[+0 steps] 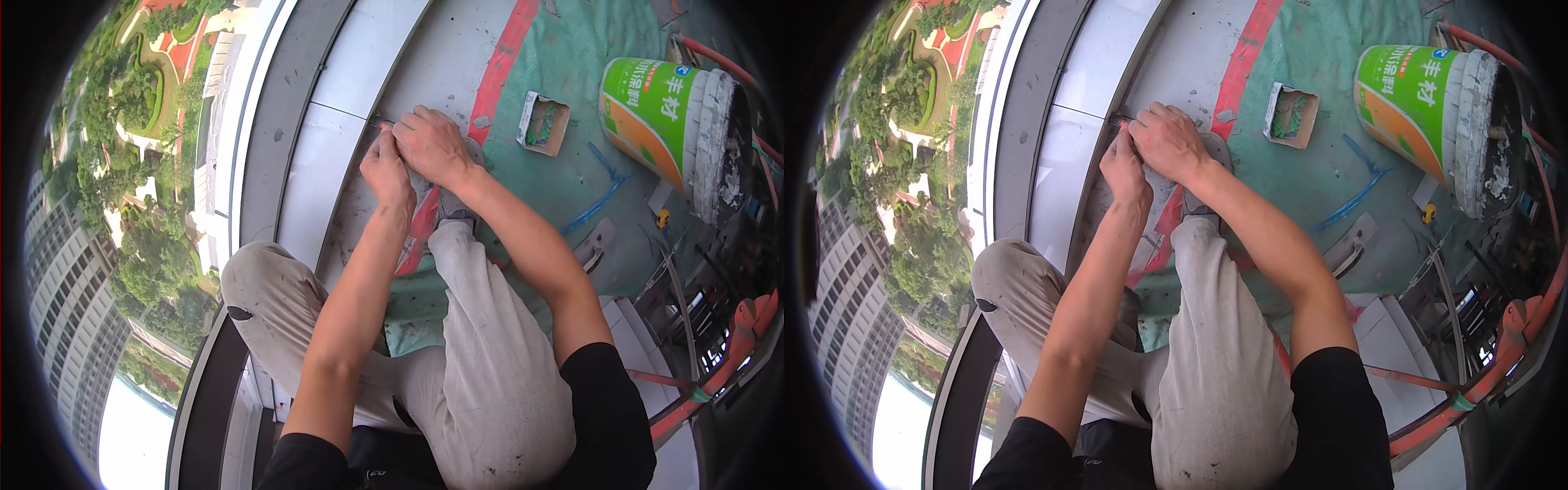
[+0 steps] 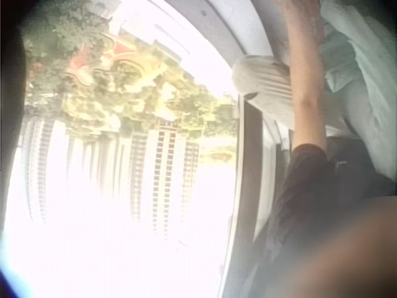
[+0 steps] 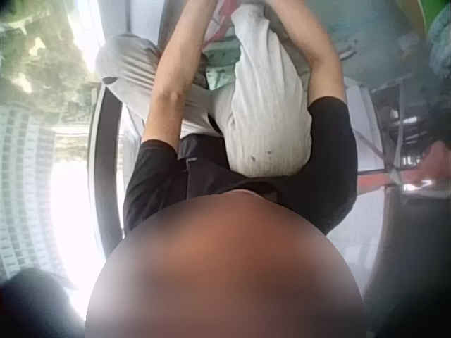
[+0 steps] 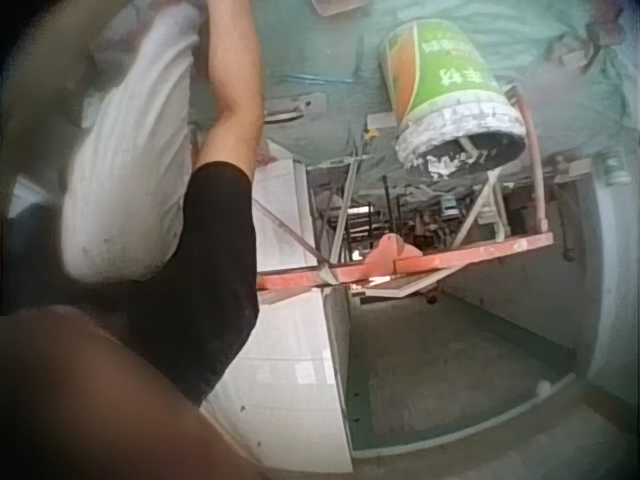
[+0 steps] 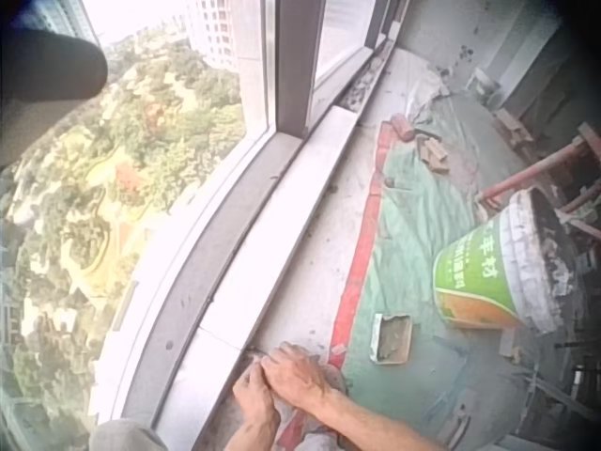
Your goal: Installing white tiles onto a window sill by applying mortar and using spacers.
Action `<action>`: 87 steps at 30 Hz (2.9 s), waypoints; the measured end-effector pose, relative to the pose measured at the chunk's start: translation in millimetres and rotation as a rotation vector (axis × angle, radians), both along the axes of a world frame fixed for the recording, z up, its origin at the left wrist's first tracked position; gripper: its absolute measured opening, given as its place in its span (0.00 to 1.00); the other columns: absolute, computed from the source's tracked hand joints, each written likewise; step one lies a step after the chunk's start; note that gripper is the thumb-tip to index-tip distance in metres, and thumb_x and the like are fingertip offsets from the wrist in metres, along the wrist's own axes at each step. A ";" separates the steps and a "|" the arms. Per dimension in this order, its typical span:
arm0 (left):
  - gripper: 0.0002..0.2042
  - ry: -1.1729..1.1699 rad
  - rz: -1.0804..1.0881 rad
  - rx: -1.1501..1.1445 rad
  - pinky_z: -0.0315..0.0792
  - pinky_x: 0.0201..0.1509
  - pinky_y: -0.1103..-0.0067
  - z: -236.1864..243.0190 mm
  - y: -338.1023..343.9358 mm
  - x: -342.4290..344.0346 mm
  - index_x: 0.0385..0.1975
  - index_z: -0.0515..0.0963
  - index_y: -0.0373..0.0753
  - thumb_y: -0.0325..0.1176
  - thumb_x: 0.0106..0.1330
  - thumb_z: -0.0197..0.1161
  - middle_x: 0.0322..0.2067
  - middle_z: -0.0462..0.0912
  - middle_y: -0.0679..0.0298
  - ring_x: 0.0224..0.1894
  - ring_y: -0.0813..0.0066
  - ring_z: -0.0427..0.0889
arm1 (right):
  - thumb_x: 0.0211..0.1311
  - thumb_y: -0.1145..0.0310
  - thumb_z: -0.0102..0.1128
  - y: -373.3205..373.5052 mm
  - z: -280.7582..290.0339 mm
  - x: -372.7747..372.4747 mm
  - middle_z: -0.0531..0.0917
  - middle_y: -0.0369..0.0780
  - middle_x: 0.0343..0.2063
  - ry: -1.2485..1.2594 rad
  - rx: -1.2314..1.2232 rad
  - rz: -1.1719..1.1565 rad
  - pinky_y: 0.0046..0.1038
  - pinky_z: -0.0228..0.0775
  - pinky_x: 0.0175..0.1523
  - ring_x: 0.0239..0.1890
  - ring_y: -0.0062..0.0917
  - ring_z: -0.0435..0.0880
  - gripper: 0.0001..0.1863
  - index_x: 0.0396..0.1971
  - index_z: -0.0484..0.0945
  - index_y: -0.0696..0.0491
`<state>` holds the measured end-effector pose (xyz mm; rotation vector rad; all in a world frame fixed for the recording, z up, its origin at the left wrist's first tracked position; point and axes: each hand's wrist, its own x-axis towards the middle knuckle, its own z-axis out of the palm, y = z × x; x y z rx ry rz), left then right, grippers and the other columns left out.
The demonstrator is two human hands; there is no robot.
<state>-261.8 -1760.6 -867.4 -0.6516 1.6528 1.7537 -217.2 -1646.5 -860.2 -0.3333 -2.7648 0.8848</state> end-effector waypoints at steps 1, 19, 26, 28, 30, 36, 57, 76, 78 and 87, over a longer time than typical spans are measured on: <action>0.17 0.001 -0.001 0.003 0.74 0.45 0.79 1.0 1.6 1.7 0.37 0.88 0.35 0.41 0.87 0.66 0.35 0.85 0.72 0.39 0.84 0.79 | 0.65 0.68 0.68 -0.2 2.2 -0.2 0.83 0.40 0.32 -0.011 0.017 0.013 0.44 0.82 0.46 0.41 0.40 0.84 0.06 0.29 0.82 0.52; 0.20 0.310 -0.166 0.007 0.80 0.55 0.78 38.0 27.9 27.6 0.62 0.82 0.30 0.39 0.83 0.73 0.44 0.89 0.63 0.46 0.79 0.85 | 0.69 0.70 0.75 11.4 17.6 73.1 0.83 0.41 0.32 0.085 -0.127 -0.231 0.43 0.78 0.42 0.38 0.41 0.85 0.05 0.38 0.88 0.54; 0.13 0.237 -0.322 0.207 0.79 0.52 0.79 70.7 36.9 4.8 0.53 0.88 0.30 0.35 0.82 0.74 0.43 0.91 0.64 0.44 0.82 0.85 | 0.70 0.75 0.74 15.0 38.9 79.8 0.88 0.44 0.37 0.147 -0.141 -0.403 0.41 0.80 0.45 0.39 0.42 0.88 0.07 0.45 0.90 0.57; 0.12 0.199 -0.431 0.233 0.79 0.51 0.80 88.8 38.2 -8.7 0.53 0.89 0.30 0.34 0.82 0.74 0.43 0.92 0.65 0.44 0.82 0.85 | 0.70 0.75 0.74 27.9 52.1 85.0 0.88 0.45 0.36 0.162 -0.135 -0.425 0.41 0.80 0.45 0.39 0.43 0.88 0.07 0.45 0.90 0.58; 0.12 0.201 -0.595 0.257 0.78 0.49 0.81 103.2 36.0 -25.8 0.52 0.89 0.30 0.34 0.81 0.75 0.42 0.93 0.67 0.43 0.84 0.85 | 0.76 0.73 0.72 41.2 66.8 90.3 0.87 0.42 0.34 0.192 -0.253 -0.359 0.37 0.79 0.43 0.36 0.35 0.87 0.06 0.44 0.89 0.59; 0.14 0.268 -0.824 0.261 0.84 0.56 0.76 128.4 36.9 -54.1 0.52 0.89 0.28 0.36 0.83 0.72 0.43 0.93 0.61 0.48 0.76 0.91 | 0.87 0.63 0.64 48.4 106.7 102.1 0.84 0.35 0.33 0.119 -1.057 -0.454 0.26 0.74 0.42 0.35 0.17 0.80 0.15 0.41 0.87 0.59; 0.10 0.316 -0.974 0.217 0.82 0.54 0.78 135.9 40.1 -68.2 0.49 0.89 0.31 0.34 0.82 0.73 0.42 0.91 0.66 0.44 0.80 0.87 | 0.83 0.65 0.68 46.7 107.7 105.6 0.82 0.35 0.31 0.141 -0.911 -0.437 0.26 0.70 0.39 0.33 0.18 0.78 0.14 0.38 0.85 0.61; 0.16 0.352 -0.977 -0.053 0.78 0.45 0.78 116.8 25.2 -54.4 0.42 0.88 0.29 0.38 0.86 0.65 0.36 0.90 0.63 0.36 0.80 0.82 | 0.81 0.65 0.70 39.5 106.8 116.1 0.84 0.37 0.33 0.014 -0.909 -0.361 0.28 0.71 0.43 0.36 0.21 0.78 0.14 0.39 0.85 0.62; 0.18 0.208 -0.918 0.078 0.83 0.52 0.75 120.2 27.8 -48.3 0.53 0.89 0.29 0.41 0.89 0.62 0.40 0.91 0.62 0.42 0.75 0.88 | 0.81 0.65 0.70 37.5 108.7 115.2 0.82 0.36 0.32 0.011 -0.889 -0.363 0.28 0.70 0.43 0.36 0.21 0.77 0.13 0.40 0.84 0.61; 0.15 0.105 -0.824 0.130 0.84 0.50 0.77 138.3 14.5 -29.5 0.51 0.89 0.29 0.38 0.84 0.71 0.39 0.93 0.63 0.42 0.79 0.90 | 0.84 0.65 0.68 25.0 93.0 119.4 0.83 0.31 0.32 0.057 -1.061 -0.483 0.22 0.67 0.38 0.32 0.13 0.75 0.12 0.41 0.85 0.59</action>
